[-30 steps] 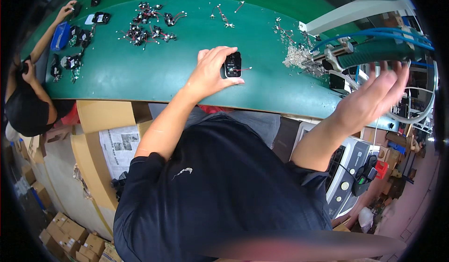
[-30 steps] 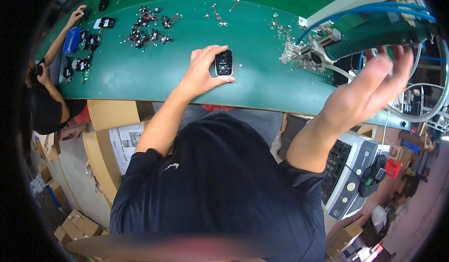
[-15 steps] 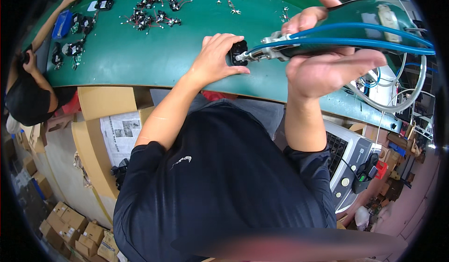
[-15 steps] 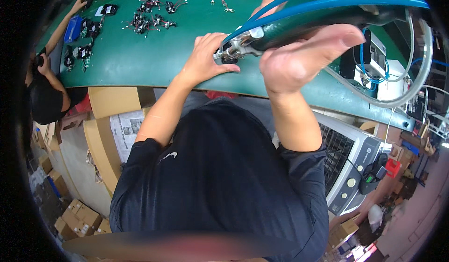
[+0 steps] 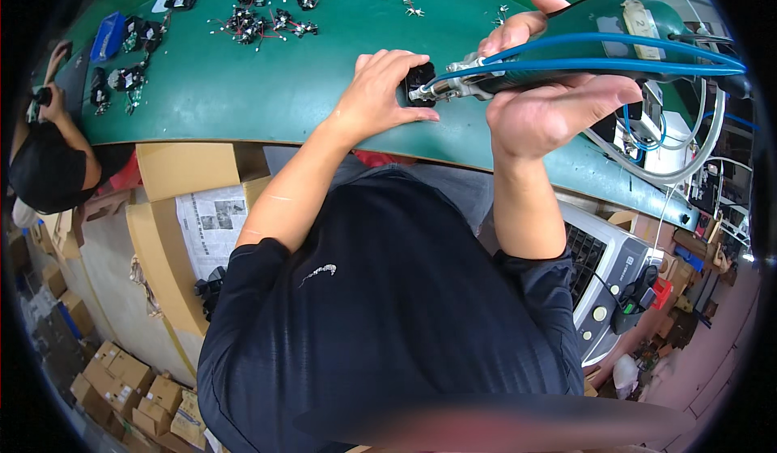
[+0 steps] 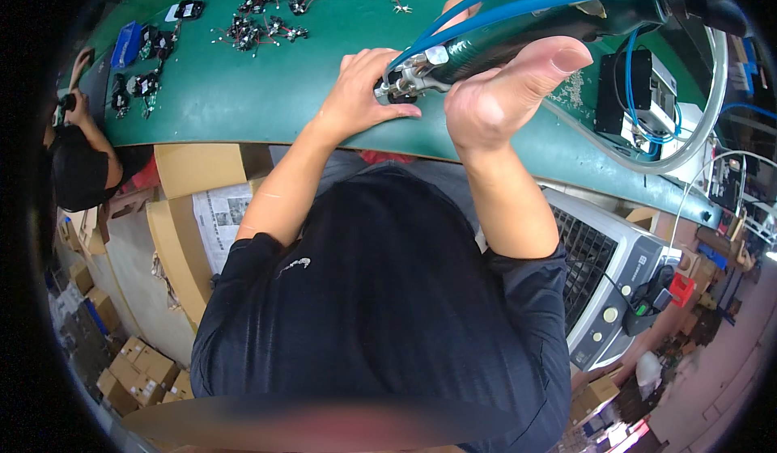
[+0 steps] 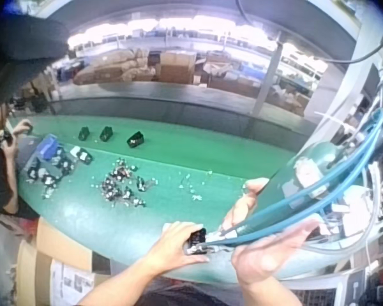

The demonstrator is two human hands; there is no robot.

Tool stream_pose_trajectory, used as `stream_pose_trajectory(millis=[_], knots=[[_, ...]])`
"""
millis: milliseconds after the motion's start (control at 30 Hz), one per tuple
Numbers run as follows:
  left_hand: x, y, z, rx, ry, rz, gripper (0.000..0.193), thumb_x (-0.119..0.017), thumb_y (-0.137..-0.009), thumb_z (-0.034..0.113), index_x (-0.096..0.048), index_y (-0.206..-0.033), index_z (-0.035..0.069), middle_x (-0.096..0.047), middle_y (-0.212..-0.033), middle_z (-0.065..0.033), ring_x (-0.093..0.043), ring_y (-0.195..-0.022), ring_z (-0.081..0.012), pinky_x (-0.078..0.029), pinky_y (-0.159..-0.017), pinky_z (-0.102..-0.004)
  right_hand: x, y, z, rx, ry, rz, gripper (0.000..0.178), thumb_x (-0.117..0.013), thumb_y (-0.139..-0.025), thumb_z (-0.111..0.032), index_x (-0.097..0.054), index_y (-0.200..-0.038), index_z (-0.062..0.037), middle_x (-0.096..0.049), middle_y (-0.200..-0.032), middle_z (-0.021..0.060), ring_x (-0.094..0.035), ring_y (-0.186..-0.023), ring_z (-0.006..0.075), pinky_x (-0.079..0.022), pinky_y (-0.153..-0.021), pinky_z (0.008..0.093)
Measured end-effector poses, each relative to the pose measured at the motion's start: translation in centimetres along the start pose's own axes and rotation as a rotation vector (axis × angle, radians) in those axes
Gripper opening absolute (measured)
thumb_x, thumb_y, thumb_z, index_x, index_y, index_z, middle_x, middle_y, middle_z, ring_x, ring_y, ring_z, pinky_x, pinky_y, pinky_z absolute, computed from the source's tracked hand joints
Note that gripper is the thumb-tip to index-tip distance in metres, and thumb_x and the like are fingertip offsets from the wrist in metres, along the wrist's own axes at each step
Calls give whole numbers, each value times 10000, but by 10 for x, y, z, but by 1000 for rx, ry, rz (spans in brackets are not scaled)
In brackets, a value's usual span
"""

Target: The person picks up a housing from a box, inserts a circuit board and wire, and uses a handheld pneumatic tool to secure the assembly. They then place the completed unit on the workbench and repeat the process.

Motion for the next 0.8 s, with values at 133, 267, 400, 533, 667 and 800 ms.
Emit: stream_pose_trajectory(millis=[133,267,400,533,667,800], knots=[[1,-1,1,40,31,-20,842,-918,-643,516,-630,-1294,67,-678,-1214,-107,-611,-1133,-302,-405,-982,-407,3,4,5,-41,-54,38,1183,-160,-814,-986,-580,-1210,47,-577,-704,122,-569,-624,223,-500,-621,331],[1,-1,0,37,26,7,871,-915,-629,541,-632,-1299,62,-686,-1194,-99,-617,-1106,-289,-406,-973,-402,-1,2,6,-23,-60,-34,1167,-150,-817,-984,-588,-1191,31,-580,-705,116,-570,-602,220,-494,-587,321],[1,2,-5,43,18,-1,891,-915,-620,551,-634,-1305,56,-685,-1219,-102,-619,-1135,-287,-402,-1000,-403,-9,-18,-12,-7,-60,-95,1161,-145,-825,-977,-573,-1189,39,-577,-682,113,-558,-557,211,-483,-551,295],[2,2,-4,69,40,-18,900,-912,-612,564,-642,-1301,52,-684,-1238,-106,-615,-1165,-286,-393,-1030,-401,-41,-34,-54,-50,-119,45,975,-251,-937,-869,-540,-1222,18,-565,-655,73,-563,-508,171,-503,-473,275],[3,1,-3,101,74,-57,899,-908,-605,571,-649,-1293,54,-687,-1241,-102,-609,-1180,-285,-388,-1037,-401,-40,-25,-19,-105,-157,68,985,-226,-922,-888,-544,-1174,10,-555,-636,70,-551,-510,178,-484,-489,276],[1,2,-5,88,85,-70,897,-907,-604,569,-651,-1295,57,-689,-1246,-95,-609,-1180,-285,-384,-1041,-400,-47,-10,-14,-229,-144,209,981,-241,-917,-891,-538,-1157,12,-545,-621,85,-551,-509,184,-475,-479,275]])
Point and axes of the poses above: each hand's wrist, its own y-axis away from the middle knuckle, its own x-axis out of the back of the hand, z = x × y, the point moved 6 cm from there along -y, towards the middle knuckle
